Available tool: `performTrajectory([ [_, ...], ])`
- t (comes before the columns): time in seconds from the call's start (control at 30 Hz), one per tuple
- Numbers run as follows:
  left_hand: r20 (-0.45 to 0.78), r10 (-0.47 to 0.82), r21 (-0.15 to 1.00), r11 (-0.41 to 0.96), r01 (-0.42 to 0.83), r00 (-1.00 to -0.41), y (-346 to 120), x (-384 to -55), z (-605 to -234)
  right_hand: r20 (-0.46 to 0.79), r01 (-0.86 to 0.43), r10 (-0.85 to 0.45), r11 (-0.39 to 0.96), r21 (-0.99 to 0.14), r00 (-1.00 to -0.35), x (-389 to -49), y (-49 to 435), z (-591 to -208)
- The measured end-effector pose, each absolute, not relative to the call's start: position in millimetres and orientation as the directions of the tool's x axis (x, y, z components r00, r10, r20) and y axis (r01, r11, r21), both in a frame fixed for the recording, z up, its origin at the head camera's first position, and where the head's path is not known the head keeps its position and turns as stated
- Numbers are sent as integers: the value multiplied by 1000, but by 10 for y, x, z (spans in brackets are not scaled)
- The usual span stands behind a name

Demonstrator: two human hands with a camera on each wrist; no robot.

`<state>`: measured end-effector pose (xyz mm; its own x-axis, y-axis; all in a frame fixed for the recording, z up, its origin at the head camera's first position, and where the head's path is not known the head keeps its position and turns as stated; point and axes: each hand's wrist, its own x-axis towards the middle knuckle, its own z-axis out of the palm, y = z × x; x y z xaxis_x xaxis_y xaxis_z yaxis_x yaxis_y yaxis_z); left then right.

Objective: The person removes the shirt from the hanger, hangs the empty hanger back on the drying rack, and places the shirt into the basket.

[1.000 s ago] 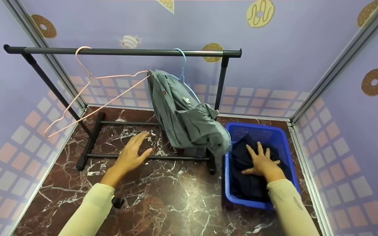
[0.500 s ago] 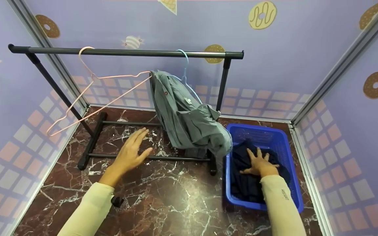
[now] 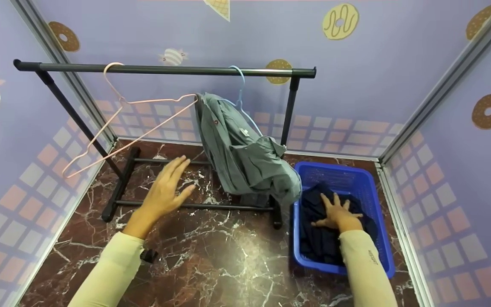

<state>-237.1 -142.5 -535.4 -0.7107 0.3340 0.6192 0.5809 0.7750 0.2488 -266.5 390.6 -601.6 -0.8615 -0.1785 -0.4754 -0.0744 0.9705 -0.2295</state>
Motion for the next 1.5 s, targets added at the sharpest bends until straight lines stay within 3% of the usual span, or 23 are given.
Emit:
performTrajectory([
  [0.23,634,352,205,782,588,-689,-1460,-2388,-5022,-445,-72,-181,966,-250,-877,-2637,3859,-5851],
  [0.43,657,372,141,793,592,-655,-1459,-2425,-4782,-344,-90,-168,968,-232,-924,-2524,3872,-5664],
  [0.6,667,378,114,800,589,-642,-1439,-2455,-4587,-343,47,-41,968,-247,-938,-2356,3903,-5570],
  [0.77,667,369,110,810,576,-647,-1430,-2473,-4357,-410,144,23,953,-268,-912,-2261,3892,-5568],
  [1.1,686,358,102,815,570,-634,-1420,-2582,-3925,-457,43,-92,960,-277,-885,-2330,3917,-5641],
  [1.3,670,376,93,813,575,-640,-1443,-2554,-4063,-560,19,-142,962,-271,-816,-2361,3942,-5649],
  [1.5,633,375,131,811,571,-678,-1416,-2521,-4312,-653,-22,-148,980,-197,-743,-2464,3915,-5717],
])
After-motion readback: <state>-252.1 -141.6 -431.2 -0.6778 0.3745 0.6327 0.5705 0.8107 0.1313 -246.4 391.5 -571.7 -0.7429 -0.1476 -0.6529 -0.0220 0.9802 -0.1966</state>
